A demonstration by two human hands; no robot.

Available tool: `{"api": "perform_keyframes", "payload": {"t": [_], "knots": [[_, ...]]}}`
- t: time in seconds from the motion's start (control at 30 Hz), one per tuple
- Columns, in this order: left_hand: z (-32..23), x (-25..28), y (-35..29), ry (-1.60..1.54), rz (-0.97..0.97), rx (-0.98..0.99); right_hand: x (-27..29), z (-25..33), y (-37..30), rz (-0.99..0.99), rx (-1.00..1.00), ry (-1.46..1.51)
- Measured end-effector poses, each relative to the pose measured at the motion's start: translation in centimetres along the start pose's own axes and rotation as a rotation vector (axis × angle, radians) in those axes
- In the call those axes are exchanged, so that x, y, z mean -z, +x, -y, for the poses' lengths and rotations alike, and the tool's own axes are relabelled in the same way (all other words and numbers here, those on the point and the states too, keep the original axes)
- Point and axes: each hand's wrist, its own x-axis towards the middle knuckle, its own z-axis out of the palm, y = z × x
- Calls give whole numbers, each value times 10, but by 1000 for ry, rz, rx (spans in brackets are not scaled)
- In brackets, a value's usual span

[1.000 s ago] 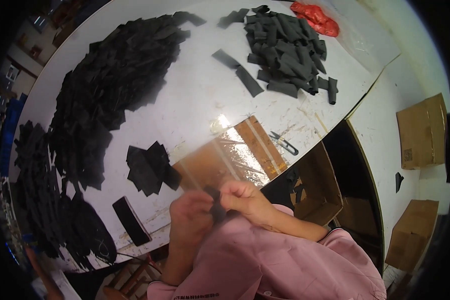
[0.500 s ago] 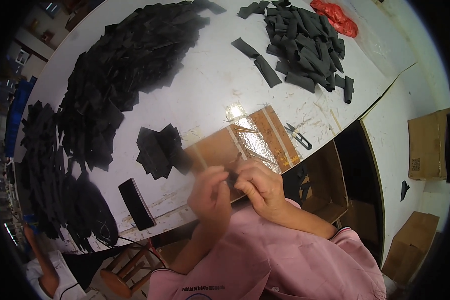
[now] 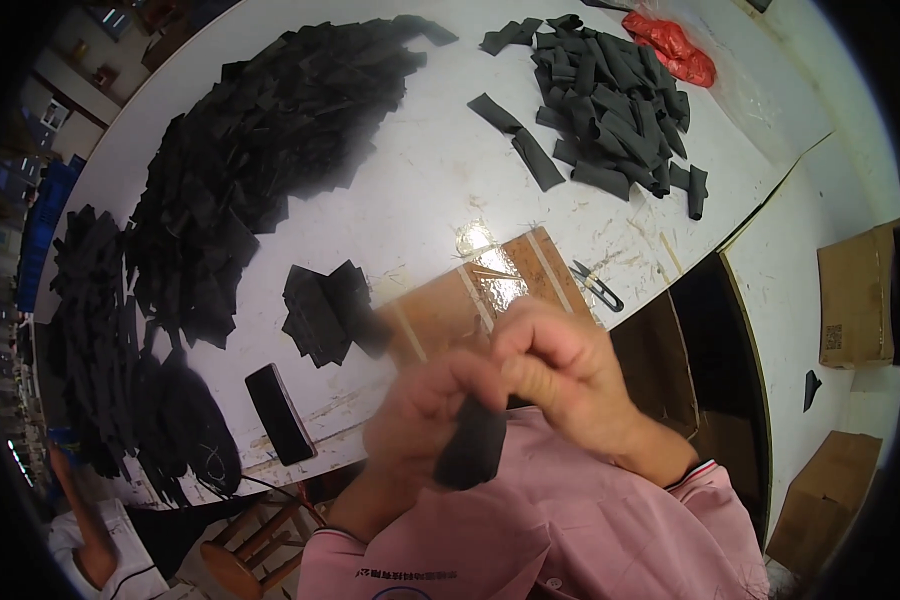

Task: Manually wrapping and folding black foam components into finished parts on a production line.

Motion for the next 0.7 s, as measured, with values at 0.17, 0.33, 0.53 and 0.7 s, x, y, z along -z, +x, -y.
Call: {"api": "perform_keyframes", "payload": {"t": [0.17, 0.33, 0.53, 0.7], "knots": [[-2, 26, 34, -448, -201, -6, 26, -41, 28, -4, -444, 313], [19, 70, 13, -457, -105, -60, 22, -56, 24, 45, -504, 484], [9, 16, 21, -13, -217, -154, 35, -44, 46, 343, -346, 338], [20, 47, 16, 85, -430, -178, 31, -76, 32, 262, -426, 338]]}}
